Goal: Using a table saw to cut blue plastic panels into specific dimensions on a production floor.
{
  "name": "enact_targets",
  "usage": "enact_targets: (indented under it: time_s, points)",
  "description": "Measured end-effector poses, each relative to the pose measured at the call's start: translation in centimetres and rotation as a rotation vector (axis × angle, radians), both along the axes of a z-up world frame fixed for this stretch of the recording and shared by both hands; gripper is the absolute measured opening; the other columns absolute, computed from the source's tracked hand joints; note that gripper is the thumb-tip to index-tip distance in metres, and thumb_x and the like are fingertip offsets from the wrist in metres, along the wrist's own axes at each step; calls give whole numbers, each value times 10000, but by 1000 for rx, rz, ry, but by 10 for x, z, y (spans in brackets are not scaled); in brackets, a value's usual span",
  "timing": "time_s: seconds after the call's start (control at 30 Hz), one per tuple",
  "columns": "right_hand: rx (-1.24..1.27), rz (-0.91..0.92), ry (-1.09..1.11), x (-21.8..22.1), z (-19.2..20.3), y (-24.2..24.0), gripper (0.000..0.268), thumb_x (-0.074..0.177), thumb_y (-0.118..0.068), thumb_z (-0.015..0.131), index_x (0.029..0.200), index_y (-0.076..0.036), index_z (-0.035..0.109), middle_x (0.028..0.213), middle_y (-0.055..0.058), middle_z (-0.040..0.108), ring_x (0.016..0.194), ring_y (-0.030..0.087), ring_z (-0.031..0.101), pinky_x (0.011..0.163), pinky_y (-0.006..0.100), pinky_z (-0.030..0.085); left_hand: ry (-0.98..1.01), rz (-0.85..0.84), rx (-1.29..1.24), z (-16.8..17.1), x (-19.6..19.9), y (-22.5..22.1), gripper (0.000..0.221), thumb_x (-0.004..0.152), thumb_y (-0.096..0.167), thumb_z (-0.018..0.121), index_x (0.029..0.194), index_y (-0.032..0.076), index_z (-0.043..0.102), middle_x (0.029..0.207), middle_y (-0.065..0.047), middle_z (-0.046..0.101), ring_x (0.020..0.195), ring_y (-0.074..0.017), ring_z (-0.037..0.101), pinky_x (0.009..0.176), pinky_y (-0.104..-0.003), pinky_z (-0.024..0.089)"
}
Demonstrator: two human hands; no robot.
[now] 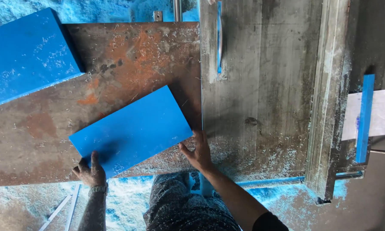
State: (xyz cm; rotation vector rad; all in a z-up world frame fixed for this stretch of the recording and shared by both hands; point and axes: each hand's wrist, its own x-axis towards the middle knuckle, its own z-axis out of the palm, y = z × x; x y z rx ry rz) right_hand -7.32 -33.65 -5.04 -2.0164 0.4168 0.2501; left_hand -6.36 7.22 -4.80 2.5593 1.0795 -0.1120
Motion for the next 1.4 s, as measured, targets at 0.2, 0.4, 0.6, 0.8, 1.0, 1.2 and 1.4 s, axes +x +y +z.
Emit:
enact_targets:
  time_s: [0.2,0.4,0.6,0.8,1.0,1.2,1.4]
  points:
    - [26,-191,127,-93,-8,-35,674,903,-462,744,1365,-24,525,1038,76,523,913,208,563,771,370,511,36,-136,-167,1,19,-58,735,920,686,605,1236,26,660,1171,-165,431,1011,-327,467,774,-532,493]
    - [-8,-594,177,-93,5,-150,476,976,-325,778,1179,41,553,1118,235,513,1021,423,668,859,558,594,87,-333,-279,10,42,-215,762,833,521,829,1428,98,610,1419,-344,500,1392,-512,446,1217,-538,319]
    - [-235,-701,222,-95,-35,-272,546,908,-533,843,1006,-18,690,997,200,543,911,348,580,802,488,461,117,-510,-515,19,60,-332,935,847,639,713,1527,49,460,1448,-364,453,1402,-533,412,1169,-617,342]
    - [37,-1043,-3,-66,-19,-297,304,863,-142,877,749,-128,595,733,8,498,626,138,569,624,311,458,-134,-722,-509,-16,51,-374,870,720,467,881,1367,-44,604,1351,-387,492,1272,-606,482,1104,-632,404]
    - [115,-1196,21,-52,7,-279,301,854,-116,826,655,-77,604,558,49,569,505,136,609,472,260,490,-30,-418,-808,10,56,-374,736,843,285,866,1468,66,544,1407,-263,393,1184,-552,577,929,-574,579]
    - [290,-1290,74,-75,-58,-295,486,847,-214,904,856,-100,432,681,58,506,523,195,597,431,378,598,-39,-472,-753,9,48,-372,794,833,331,879,1463,2,524,1371,-215,382,1237,-484,547,980,-585,545]
    - [303,-1244,32,-94,-97,-296,553,856,-288,911,929,-117,391,775,13,459,602,152,573,405,313,606,-55,-497,-721,-5,48,-366,791,833,279,886,1469,-4,512,1405,-223,359,1233,-511,542,965,-610,542]
